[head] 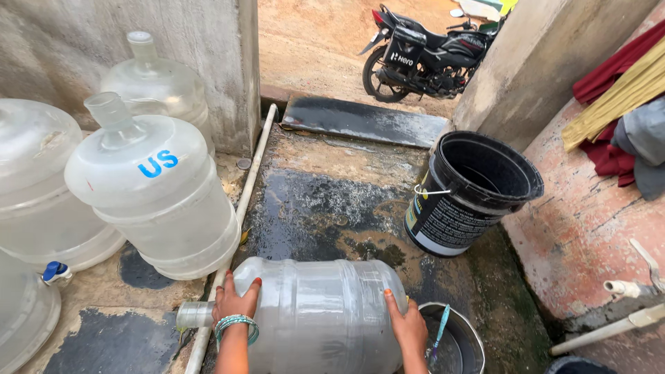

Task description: The person cleans a large plastic water dispenser. They first scrub the inside of the dispenser's neck with a toothbrush, then use a yellow sponge to wipe the exterior surface of the dispenser.

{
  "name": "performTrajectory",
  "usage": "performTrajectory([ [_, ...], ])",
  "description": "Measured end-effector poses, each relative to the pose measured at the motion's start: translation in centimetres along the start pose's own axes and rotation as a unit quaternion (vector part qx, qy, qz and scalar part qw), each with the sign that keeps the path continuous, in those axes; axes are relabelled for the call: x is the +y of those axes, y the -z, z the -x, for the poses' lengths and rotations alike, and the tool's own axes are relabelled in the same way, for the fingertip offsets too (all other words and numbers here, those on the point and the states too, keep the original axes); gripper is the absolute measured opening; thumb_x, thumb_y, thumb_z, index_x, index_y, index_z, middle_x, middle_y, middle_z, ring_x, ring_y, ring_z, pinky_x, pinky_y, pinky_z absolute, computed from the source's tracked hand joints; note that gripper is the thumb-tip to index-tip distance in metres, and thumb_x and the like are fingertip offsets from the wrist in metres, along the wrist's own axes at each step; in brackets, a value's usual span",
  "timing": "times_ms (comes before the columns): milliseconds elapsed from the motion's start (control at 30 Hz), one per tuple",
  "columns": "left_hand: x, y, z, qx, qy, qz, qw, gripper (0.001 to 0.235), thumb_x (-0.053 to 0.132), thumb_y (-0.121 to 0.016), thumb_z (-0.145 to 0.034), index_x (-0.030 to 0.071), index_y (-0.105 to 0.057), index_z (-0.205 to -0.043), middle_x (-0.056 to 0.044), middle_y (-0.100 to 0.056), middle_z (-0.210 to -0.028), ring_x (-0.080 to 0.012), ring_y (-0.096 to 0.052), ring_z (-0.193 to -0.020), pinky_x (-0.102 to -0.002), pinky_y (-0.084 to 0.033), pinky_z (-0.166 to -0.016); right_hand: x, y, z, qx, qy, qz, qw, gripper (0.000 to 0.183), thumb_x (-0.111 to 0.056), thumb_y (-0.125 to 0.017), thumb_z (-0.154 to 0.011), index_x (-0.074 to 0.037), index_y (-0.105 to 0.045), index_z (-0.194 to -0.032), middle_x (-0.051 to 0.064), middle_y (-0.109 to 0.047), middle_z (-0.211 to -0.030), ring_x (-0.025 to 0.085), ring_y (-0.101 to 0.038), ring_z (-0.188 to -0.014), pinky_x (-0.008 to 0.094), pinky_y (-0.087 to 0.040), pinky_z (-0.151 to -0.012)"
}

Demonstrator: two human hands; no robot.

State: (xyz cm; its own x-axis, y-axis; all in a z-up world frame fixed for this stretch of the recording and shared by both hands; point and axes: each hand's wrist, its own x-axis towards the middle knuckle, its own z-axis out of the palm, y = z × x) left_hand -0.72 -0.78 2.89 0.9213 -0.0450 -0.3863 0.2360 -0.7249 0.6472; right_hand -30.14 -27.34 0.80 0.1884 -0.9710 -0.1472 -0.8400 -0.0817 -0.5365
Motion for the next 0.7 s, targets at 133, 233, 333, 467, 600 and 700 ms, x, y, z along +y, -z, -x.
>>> performTrajectory([
  [133, 0.3, -0.4, 0.0, 0.025, -0.007, 0.012, 1.000, 0.093, 0.068, -0.069, -0.073, 0.045, -0.036, -0.157, -0.004, -0.029, -0.168, -0.0398, -0.030, -0.150, -0.067, -0.021, -0.117, -2.4, -2.2, 4.2, 0.205, 0.167, 0.070, 0.962, 0.094, -0.071, -0.041, -0.097, 0.001, -0.035, -0.155, 0.032, -0.041, -0.153, 0.046, -0.041, -0.141, 0.058, -0.028, -0.114],
  [233, 0.7, -0.9, -0.6, 0.026, -0.012, -0.005, 1.000, 0.087, 0.069, -0.066, -0.075, 0.048, -0.037, -0.154, 0.001, -0.028, -0.169, -0.0369, -0.029, -0.152, -0.070, -0.022, -0.116, -5.2, -4.6, 9.6, 0.188, 0.342, 0.175, 0.904, 0.078, -0.059, -0.037, -0.100, -0.006, -0.029, -0.156, 0.023, -0.028, -0.162, 0.046, -0.022, -0.148, 0.059, -0.014, -0.118],
  [333, 0.6, -1.3, -1.3, 0.015, -0.006, -0.002, 1.000, 0.086, 0.070, -0.067, -0.076, 0.050, -0.037, -0.155, 0.002, -0.029, -0.169, -0.0391, -0.029, -0.151, -0.073, -0.020, -0.114, -9.2, -7.7, 15.4, 0.008, 0.566, 0.006, 0.824, 0.065, -0.052, -0.048, -0.107, -0.006, -0.044, -0.152, 0.021, -0.040, -0.159, 0.039, -0.028, -0.151, 0.058, -0.012, -0.122],
  [467, 0.2, -1.6, -1.6, 0.017, -0.012, 0.002, 1.000, 0.087, 0.071, -0.068, -0.075, 0.049, -0.038, -0.154, 0.001, -0.029, -0.168, -0.0385, -0.029, -0.151, -0.072, -0.019, -0.114, -10.3, -7.7, 16.5, -0.029, 0.559, 0.034, 0.828, 0.047, -0.042, -0.052, -0.103, -0.014, -0.061, -0.140, 0.021, -0.056, -0.139, 0.039, -0.041, -0.136, 0.061, -0.015, -0.117],
  [600, 0.9, -1.6, -1.6, 0.001, -0.005, -0.006, 1.000, 0.085, 0.072, -0.067, -0.076, 0.050, -0.038, -0.153, 0.000, -0.029, -0.168, -0.0375, -0.028, -0.152, -0.071, -0.020, -0.115, -3.9, -2.2, 9.5, 0.187, 0.353, 0.051, 0.915, 0.050, -0.047, -0.034, -0.105, -0.022, -0.050, -0.146, 0.009, -0.054, -0.148, 0.026, -0.041, -0.145, 0.051, -0.022, -0.126],
  [700, 1.9, -1.4, -1.5, -0.016, 0.011, -0.016, 1.000, 0.082, 0.071, -0.065, -0.078, 0.053, -0.038, -0.153, 0.000, -0.026, -0.169, -0.0386, -0.027, -0.152, -0.071, -0.020, -0.115, -0.2, -1.5, 7.3, 0.214, 0.231, 0.112, 0.943, 0.059, -0.048, -0.028, -0.100, -0.023, -0.040, -0.153, 0.015, -0.039, -0.158, 0.031, -0.032, -0.146, 0.056, -0.012, -0.123],
])
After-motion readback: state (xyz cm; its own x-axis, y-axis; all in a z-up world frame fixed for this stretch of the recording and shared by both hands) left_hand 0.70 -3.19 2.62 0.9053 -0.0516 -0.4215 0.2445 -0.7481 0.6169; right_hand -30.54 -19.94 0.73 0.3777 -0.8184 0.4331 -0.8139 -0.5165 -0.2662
